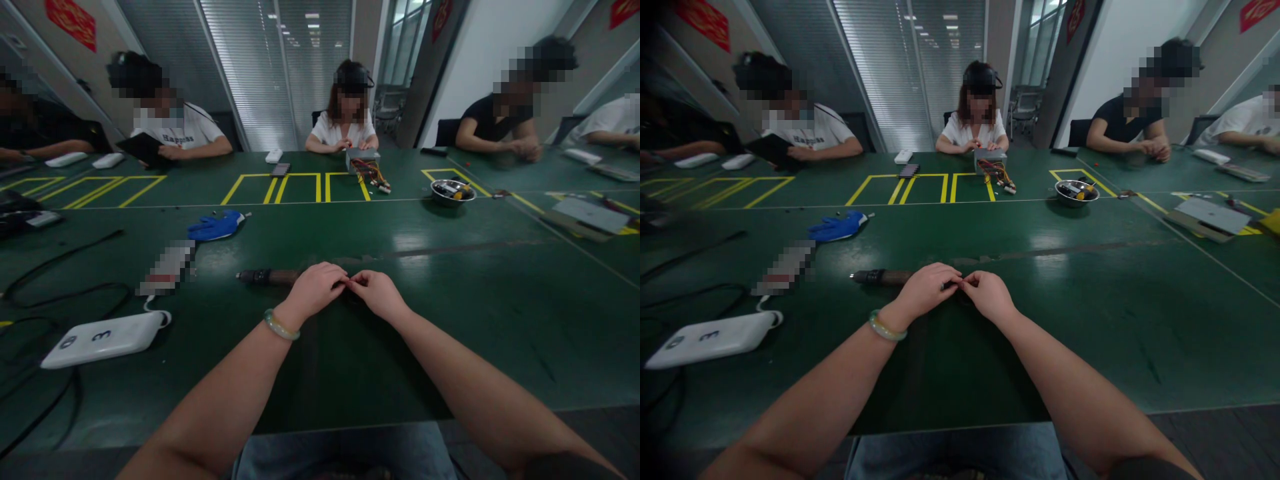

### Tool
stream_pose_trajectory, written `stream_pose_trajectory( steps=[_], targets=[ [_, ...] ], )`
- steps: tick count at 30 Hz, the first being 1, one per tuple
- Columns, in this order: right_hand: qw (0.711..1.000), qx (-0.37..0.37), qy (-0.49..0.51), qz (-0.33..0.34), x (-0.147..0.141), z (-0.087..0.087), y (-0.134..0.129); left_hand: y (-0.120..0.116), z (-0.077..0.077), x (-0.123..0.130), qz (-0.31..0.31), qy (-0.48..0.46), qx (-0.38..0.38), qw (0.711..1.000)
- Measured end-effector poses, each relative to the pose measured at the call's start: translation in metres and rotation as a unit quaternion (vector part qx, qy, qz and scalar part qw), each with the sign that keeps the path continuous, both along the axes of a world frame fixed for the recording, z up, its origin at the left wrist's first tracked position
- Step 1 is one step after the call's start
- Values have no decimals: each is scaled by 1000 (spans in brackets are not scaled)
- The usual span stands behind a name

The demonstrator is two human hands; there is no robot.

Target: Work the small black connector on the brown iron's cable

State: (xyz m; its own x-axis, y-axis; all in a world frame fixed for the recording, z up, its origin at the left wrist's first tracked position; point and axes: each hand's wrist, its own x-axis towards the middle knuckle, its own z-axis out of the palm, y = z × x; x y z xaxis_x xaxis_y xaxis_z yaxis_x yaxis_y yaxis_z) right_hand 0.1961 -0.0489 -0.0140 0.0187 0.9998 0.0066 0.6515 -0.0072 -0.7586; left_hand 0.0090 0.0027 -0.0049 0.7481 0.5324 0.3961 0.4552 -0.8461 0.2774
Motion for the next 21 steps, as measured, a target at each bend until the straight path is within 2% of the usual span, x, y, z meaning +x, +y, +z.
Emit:
stream_pose_trajectory(
  steps=[4, 9, 13, 15, 17, 19, 21],
  targets=[
    [1000, 5, 8, 1, 2, -1, 2, -6, 7, 1, 8, -2, 0, 1000],
    [999, -15, 43, -5, 6, -4, 13, -18, 19, 3, 16, -51, 29, 998],
    [998, -40, 44, -32, 20, 8, 31, -21, 22, 2, 20, -76, 32, 996],
    [993, -80, 37, -74, 42, 19, 39, -21, 23, 0, 16, -75, 34, 996],
    [985, -118, 9, -124, 78, 31, 39, -20, 24, -2, 7, -72, 31, 997],
    [977, -143, -23, -157, 123, 43, 28, -20, 23, -4, -7, -71, 26, 997],
    [968, -149, -56, -196, 168, 52, 7, -19, 22, -5, -23, -72, 19, 997]
  ],
)
